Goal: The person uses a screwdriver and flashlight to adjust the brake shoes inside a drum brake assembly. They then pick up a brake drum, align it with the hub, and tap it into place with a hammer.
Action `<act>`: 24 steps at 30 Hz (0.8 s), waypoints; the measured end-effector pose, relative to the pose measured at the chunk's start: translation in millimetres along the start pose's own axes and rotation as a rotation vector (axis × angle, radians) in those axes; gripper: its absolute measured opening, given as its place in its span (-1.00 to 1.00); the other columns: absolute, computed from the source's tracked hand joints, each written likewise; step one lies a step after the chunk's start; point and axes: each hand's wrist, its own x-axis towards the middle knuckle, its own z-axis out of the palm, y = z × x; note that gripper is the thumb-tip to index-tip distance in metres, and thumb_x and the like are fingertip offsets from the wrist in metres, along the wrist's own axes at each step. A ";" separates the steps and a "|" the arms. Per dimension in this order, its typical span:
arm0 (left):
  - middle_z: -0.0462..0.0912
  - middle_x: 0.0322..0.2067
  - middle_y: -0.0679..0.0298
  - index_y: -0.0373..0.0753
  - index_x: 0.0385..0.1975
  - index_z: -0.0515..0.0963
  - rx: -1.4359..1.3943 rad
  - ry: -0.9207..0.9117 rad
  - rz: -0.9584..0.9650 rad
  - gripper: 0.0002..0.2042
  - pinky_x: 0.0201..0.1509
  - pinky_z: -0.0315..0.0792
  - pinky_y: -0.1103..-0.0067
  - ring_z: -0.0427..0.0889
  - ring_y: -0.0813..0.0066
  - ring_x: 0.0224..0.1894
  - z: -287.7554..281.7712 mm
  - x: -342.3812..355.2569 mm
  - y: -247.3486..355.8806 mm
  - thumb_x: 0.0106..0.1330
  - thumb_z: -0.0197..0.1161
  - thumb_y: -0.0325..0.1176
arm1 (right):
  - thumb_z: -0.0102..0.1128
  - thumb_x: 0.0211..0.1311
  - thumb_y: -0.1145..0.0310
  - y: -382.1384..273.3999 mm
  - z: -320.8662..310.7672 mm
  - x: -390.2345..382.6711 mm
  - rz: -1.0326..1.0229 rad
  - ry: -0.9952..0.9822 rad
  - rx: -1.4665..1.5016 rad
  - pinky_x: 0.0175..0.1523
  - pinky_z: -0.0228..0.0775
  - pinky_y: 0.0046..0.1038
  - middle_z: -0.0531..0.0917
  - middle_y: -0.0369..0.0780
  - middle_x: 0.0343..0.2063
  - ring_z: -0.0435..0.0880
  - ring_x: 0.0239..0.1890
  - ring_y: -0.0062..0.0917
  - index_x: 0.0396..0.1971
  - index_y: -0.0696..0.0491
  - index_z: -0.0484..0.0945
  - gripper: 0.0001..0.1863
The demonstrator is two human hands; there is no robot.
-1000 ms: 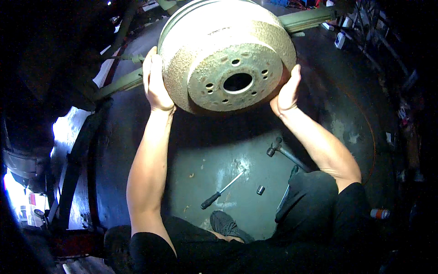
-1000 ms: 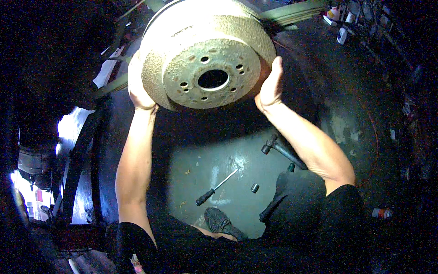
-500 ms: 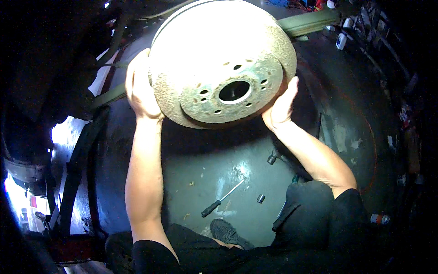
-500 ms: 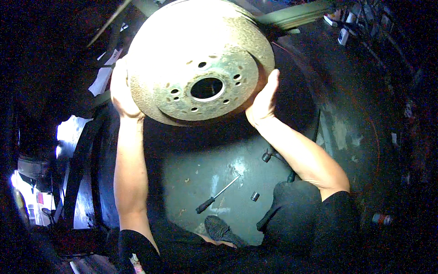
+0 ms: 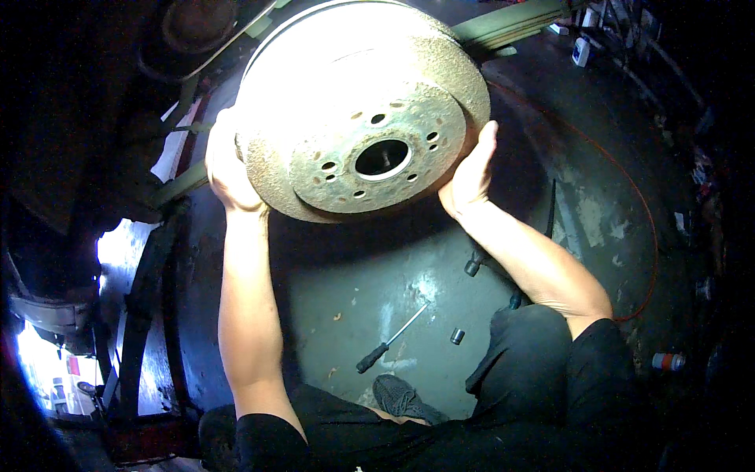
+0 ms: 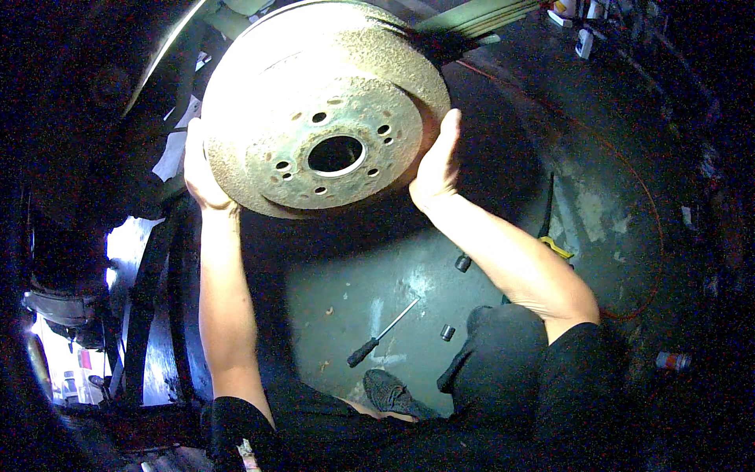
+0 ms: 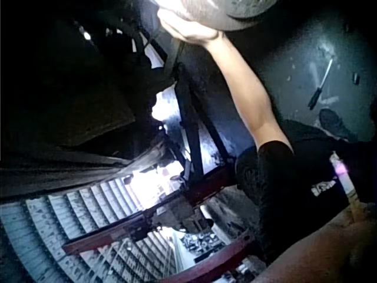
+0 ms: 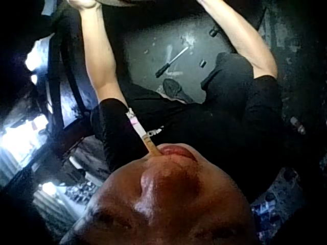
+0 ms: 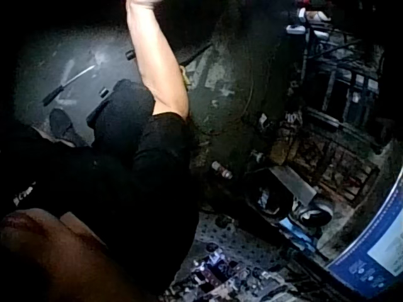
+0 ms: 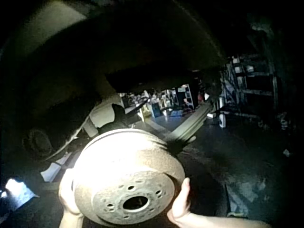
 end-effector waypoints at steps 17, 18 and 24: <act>0.63 -0.09 0.09 -0.44 0.02 0.51 -0.219 0.023 -0.080 -0.60 0.14 0.46 0.46 0.62 0.36 -0.04 8.1 -4.2 5.9 0.57 -0.16 -0.23 | -0.37 0.46 -0.33 -30.1 -13.2 22.8 0.012 -0.204 -0.002 0.52 -0.04 -0.21 0.29 -0.13 0.41 0.21 0.45 -0.31 0.44 0.04 0.17 -0.16; 0.64 -0.09 0.09 -0.44 0.02 0.51 -0.206 0.044 -0.092 -0.60 0.14 0.46 0.46 0.62 0.36 -0.04 4.0 -7.3 11.6 0.58 -0.17 -0.22 | -0.37 0.47 -0.32 -42.1 3.1 28.3 -0.097 -0.162 -0.036 0.52 -0.03 -0.22 0.29 -0.11 0.40 0.22 0.45 -0.32 0.44 0.07 0.17 -0.16; 0.64 -0.07 0.07 -0.46 0.05 0.49 -0.195 -0.009 -0.033 -0.54 0.12 0.49 0.43 0.64 0.35 -0.04 3.2 -3.5 0.9 0.60 -0.17 -0.14 | -0.24 0.54 -0.14 -55.5 -7.3 77.3 -0.549 -0.342 -0.540 0.48 0.03 -0.35 0.38 -0.12 0.31 0.30 0.37 -0.42 0.38 0.15 0.24 -0.29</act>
